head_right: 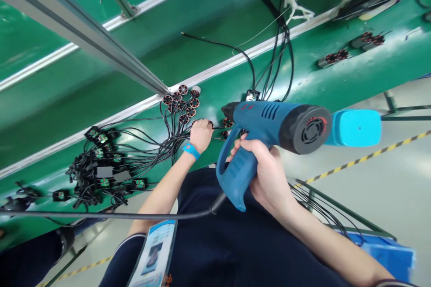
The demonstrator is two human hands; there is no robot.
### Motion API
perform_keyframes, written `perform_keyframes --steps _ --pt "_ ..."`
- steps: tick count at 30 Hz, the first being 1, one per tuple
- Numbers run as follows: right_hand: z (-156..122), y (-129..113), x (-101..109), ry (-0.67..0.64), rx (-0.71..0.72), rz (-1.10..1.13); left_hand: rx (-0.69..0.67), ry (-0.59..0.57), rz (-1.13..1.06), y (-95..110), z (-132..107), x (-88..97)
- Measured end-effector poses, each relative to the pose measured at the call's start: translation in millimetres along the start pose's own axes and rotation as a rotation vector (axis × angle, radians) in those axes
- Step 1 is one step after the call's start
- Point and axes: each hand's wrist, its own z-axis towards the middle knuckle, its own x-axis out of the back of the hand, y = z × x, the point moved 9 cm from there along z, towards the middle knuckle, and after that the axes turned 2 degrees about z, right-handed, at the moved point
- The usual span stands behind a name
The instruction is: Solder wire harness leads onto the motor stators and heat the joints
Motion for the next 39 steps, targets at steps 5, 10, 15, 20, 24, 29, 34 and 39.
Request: perform_keyframes --steps 5,10,15,20,24,29,34,39 --pt "1 -3 -1 -0.001 0.006 0.019 0.149 0.157 -0.228 -39 1 31.6" --pt "2 -7 -4 -0.003 0.034 -0.022 0.349 0.275 -0.376 -94 2 50.5" --pt "3 2 -3 -0.028 -0.030 -0.057 0.537 0.275 -0.245 -127 -3 57.2" --pt "0 18 -4 -0.090 -0.184 -0.093 0.597 0.264 -0.252 -143 -10 57.0" --pt "-5 20 -8 -0.129 -0.193 -0.139 0.399 0.335 -0.195 -125 -10 62.6" --pt "-6 8 -3 -0.052 -0.098 -0.131 0.121 0.237 -0.183 -85 -13 45.4" --pt "-3 9 4 -0.016 -0.123 -0.093 0.203 0.277 -0.237 -93 -22 39.9" --pt "0 21 5 -0.042 -0.184 -0.089 0.233 0.271 -0.274 -101 -22 41.7"
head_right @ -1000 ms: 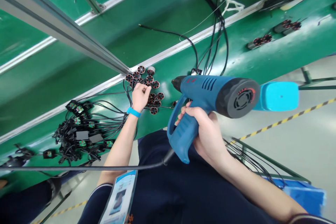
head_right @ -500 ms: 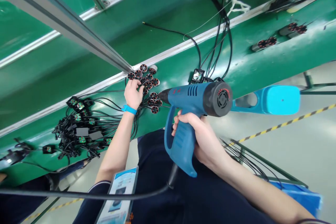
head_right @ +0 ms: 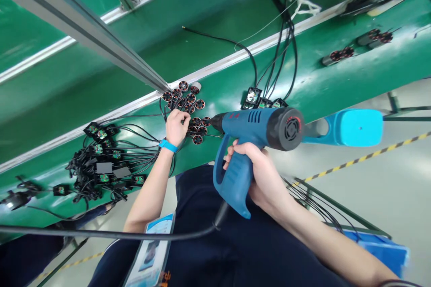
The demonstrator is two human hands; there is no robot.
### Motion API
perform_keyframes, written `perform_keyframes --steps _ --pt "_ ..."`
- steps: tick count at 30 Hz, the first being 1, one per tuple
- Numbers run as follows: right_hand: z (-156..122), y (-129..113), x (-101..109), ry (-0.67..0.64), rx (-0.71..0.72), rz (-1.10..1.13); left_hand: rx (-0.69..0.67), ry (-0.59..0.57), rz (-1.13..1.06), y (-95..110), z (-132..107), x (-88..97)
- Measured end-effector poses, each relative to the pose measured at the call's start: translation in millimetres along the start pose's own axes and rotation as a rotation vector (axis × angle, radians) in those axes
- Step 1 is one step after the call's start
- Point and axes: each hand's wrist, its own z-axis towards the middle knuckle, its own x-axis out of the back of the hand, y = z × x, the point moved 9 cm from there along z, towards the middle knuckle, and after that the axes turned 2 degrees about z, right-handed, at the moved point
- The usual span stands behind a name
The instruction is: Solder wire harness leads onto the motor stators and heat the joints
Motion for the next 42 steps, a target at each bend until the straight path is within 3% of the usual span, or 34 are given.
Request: perform_keyframes --steps 13,24,28,32,37,42 --pt "5 3 2 -0.030 0.013 0.015 0.043 0.008 -0.004 -4 1 2.8" --pt "7 5 3 -0.002 -0.010 0.034 -0.003 -0.013 0.058 6 0 1.4" --pt "5 3 2 0.007 0.013 0.060 -0.052 -0.046 0.147 18 -2 0.0" --pt "2 -3 3 0.046 0.108 0.095 -0.194 -0.169 0.288 47 -3 -15.2" --pt "-2 -11 5 0.067 0.205 0.104 -0.251 -0.297 0.402 63 12 -32.9" --pt "-1 -8 7 0.057 0.173 0.120 -0.216 -0.241 0.388 47 31 -21.9"
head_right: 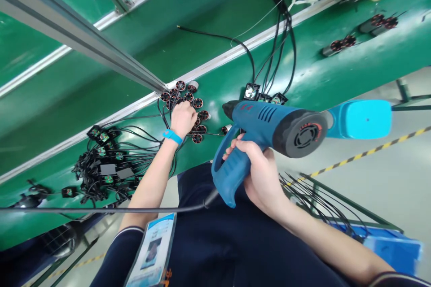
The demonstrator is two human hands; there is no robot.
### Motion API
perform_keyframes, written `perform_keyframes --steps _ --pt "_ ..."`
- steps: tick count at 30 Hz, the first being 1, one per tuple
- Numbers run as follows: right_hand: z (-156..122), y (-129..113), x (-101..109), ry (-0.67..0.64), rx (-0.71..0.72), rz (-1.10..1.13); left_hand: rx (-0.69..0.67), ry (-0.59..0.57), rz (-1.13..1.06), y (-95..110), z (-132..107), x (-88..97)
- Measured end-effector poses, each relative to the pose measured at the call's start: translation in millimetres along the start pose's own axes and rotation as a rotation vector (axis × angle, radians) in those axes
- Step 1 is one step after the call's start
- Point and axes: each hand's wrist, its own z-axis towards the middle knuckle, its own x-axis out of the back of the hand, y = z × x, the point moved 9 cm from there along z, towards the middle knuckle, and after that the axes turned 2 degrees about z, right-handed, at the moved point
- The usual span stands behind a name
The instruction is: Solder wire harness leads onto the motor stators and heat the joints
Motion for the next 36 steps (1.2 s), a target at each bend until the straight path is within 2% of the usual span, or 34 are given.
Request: perform_keyframes --steps 5,10,13,19,24,36 --pt "0 10 -5 -0.050 -0.076 -0.028 0.158 0.092 -0.039 -34 -6 3.5" --pt "0 17 -17 -0.164 -0.134 -0.073 0.207 0.135 -0.089 -46 -10 -1.1" --pt "2 22 -20 -0.181 -0.163 -0.082 0.212 0.151 -0.114 -52 -12 -3.9" --pt "4 30 -23 -0.180 -0.255 -0.081 0.194 0.180 -0.175 -58 -17 -4.1" --pt "4 38 -22 -0.174 -0.323 -0.086 0.209 0.156 -0.228 -59 -17 -5.8" --pt "6 33 -26 -0.187 -0.260 -0.070 0.212 0.133 -0.201 -58 -17 -5.6"
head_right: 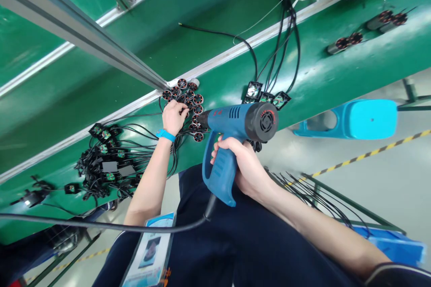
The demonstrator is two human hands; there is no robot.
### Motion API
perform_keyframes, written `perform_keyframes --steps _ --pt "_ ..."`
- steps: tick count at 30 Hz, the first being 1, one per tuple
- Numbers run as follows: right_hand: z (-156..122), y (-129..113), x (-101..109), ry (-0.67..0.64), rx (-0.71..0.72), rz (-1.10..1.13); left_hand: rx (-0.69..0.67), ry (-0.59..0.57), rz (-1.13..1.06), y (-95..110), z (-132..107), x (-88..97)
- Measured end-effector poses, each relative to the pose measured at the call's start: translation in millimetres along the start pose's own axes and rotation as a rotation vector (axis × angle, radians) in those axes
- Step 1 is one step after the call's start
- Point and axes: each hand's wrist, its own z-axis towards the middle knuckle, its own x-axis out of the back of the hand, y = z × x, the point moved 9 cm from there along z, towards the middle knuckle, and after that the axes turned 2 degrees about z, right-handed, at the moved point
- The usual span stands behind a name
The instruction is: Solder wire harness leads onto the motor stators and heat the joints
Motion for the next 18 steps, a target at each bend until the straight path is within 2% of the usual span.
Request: perform_keyframes --steps 8,13,16,18 --pt "2 2 4 0.017 0.005 0.003 0.002 -0.011 0.019 1 0 -0.8" --pt "-2 -5 8 0.042 0.092 0.009 -0.004 -0.014 0.032 5 0 1.4" --pt "-7 -10 13 0.089 0.167 0.041 -0.027 -0.013 0.027 15 -8 6.8" --pt "-10 -12 18 0.119 0.219 0.078 -0.069 -0.017 0.025 29 -19 9.9"
